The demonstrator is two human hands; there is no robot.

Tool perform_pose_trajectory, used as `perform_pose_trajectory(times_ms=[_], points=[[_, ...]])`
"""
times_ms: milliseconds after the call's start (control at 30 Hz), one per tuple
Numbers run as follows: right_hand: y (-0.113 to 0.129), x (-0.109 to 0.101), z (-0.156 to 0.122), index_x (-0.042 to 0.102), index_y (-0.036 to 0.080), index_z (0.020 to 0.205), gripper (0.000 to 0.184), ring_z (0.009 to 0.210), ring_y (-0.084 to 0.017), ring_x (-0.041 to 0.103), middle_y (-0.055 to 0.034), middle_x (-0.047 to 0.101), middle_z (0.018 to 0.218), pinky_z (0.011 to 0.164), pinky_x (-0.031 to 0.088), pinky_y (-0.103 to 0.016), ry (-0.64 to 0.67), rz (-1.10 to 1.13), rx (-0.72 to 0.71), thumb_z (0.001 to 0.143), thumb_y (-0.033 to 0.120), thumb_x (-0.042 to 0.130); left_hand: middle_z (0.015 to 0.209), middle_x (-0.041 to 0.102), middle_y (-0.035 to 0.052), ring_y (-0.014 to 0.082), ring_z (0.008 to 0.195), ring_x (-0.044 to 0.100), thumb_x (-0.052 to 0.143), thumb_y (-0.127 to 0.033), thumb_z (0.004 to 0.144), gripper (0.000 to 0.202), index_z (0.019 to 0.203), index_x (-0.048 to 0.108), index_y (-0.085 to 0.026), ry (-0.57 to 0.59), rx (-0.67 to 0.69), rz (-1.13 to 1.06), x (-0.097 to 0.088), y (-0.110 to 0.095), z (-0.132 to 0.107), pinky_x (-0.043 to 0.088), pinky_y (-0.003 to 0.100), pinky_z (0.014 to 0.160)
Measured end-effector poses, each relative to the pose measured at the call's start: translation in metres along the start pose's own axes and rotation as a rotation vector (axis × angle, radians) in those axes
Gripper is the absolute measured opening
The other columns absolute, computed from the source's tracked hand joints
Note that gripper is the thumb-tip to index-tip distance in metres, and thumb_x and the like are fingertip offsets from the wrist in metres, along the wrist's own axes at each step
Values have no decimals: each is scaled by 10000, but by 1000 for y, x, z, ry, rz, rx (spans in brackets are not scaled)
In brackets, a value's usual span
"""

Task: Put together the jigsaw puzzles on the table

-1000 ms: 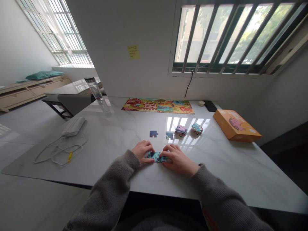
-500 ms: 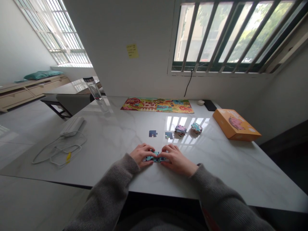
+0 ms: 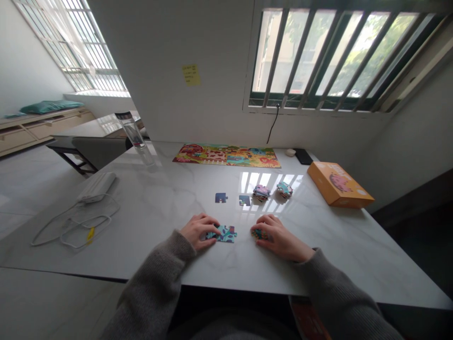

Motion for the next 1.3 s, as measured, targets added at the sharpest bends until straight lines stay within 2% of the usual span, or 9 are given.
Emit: perform_pose_trajectory(times_ms=[300,367,500,600,700,833,967,1100,1300], points=[[6,-4,-2,621,272,1220,338,1123,-256,507,-80,597,1161,1034,433,-466,-17,-2,4,888,286,682,1200,690,14,243,1076,557,657,-270,843,198,1018,746,-297,-9,-51,27,-8,-2,-10,410,412,956],[6,-6,-1,609,271,1237,370,1141,-256,514,-83,589,1185,1043,437,-460,-36,22,-2,877,288,694,1207,685,26,246,1077,561,643,-279,850,254,1092,720,-290,-24,-39,31,-9,-4,-11,415,411,953],[-6,-29,6,594,242,1227,290,1156,-241,545,-102,575,1217,1029,464,-424,-186,76,6,939,286,594,1245,642,77,257,1098,557,589,-307,878,408,1281,608,-241,-94,-15,31,-16,-10,-12,436,410,970],[-22,-53,19,602,218,1187,242,1041,-223,600,-110,584,1204,930,514,-386,-288,37,35,961,276,537,1247,614,93,258,1092,556,571,-326,895,427,1312,573,-231,-130,-13,32,-19,-11,-12,448,410,984],[-44,-69,38,618,185,1140,217,904,-200,626,-120,584,1218,837,525,-359,-316,-90,114,962,250,511,1232,606,97,257,1085,559,566,-337,902,430,1317,557,-224,-147,-19,36,-18,-8,-13,452,416,988],[-71,-73,60,622,155,1162,240,977,-228,632,-146,550,1301,855,490,-352,-273,-273,268,965,234,509,1224,605,100,256,1079,564,553,-341,909,416,1308,553,-222,-159,-26,38,-16,-3,-13,456,423,988],[-82,-65,68,633,183,1135,207,990,-229,631,-116,597,1220,799,456,-303,-168,-353,360,971,236,518,1209,615,101,260,1069,571,551,-346,908,401,1290,564,-227,-161,-35,45,-16,-2,-13,454,431,983],[-81,-65,67,623,216,1142,199,971,-217,632,-88,602,1193,730,431,-278,-157,-374,352,990,254,500,1202,622,104,259,1072,573,552,-339,911,390,1281,573,-217,-164,-46,38,-17,-4,-13,451,432,990],[-87,-67,67,624,228,1149,205,966,-205,630,-77,589,1185,761,435,-278,-144,-370,339,953,260,574,1182,636,100,251,1065,581,556,-318,912,369,1264,590,-215,-171,-64,30,-17,-2,-12,468,414,985]])
Point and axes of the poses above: each hand's wrist, its own z-axis towards the middle knuckle, its own x-axis out of the palm, y = z × x, the point moved 8 cm from there along z, towards the middle knuckle
